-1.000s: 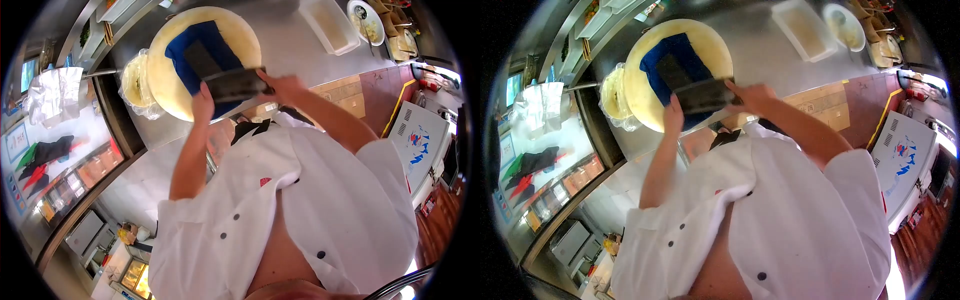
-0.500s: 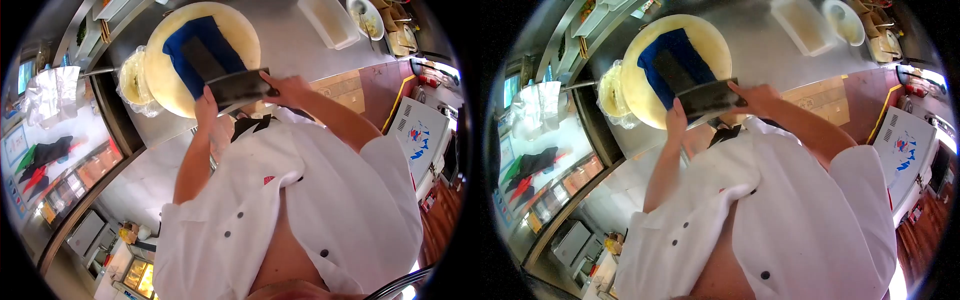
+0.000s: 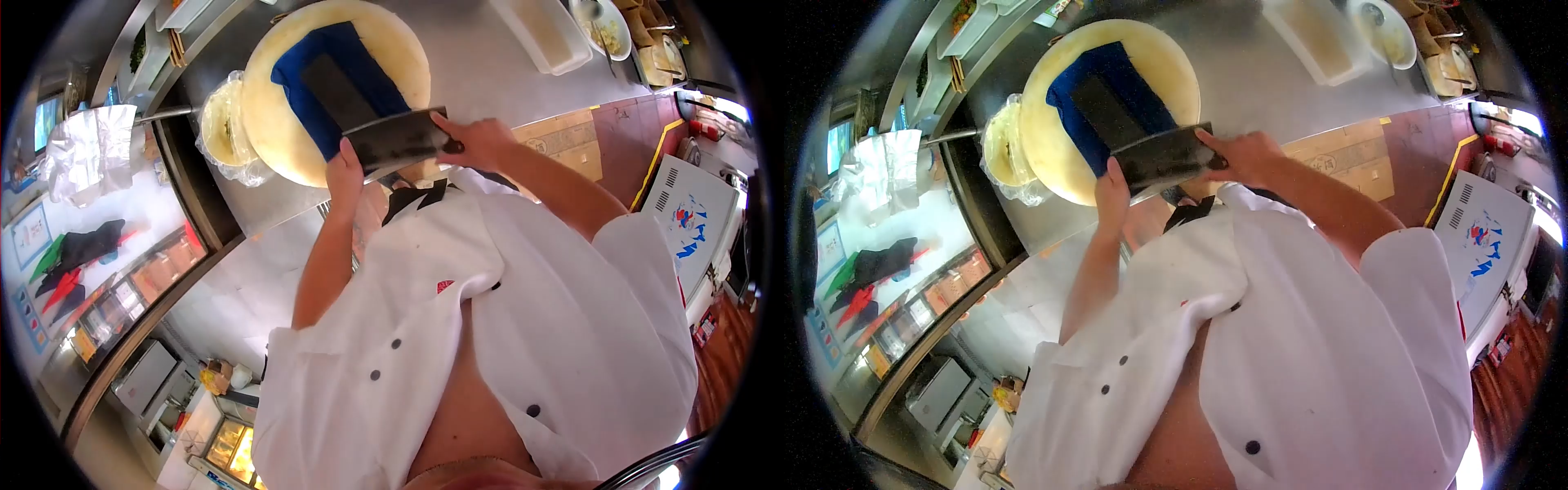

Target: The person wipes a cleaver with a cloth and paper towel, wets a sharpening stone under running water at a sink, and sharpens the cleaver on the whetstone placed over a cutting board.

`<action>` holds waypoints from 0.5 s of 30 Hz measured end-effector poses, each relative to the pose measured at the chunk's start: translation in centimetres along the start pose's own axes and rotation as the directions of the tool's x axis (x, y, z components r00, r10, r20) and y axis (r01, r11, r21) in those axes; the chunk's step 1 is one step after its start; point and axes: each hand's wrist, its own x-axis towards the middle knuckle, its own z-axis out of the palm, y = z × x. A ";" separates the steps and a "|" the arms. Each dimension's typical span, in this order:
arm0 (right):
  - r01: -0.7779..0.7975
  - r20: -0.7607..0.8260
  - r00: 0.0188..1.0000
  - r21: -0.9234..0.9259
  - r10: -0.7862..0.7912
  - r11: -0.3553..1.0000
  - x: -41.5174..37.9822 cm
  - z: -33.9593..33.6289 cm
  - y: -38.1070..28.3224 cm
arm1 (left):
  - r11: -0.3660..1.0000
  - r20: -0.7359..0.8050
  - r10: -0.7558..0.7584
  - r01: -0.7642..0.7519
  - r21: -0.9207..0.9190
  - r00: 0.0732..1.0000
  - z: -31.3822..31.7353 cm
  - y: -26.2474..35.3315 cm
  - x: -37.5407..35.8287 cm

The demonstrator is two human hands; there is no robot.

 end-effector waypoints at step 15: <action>0.013 -0.017 1.000 -0.052 -0.014 0.999 -0.4 -0.3 0.3 | 0.998 -0.044 0.062 -0.063 -0.031 0.997 0.3 0.1 -2.5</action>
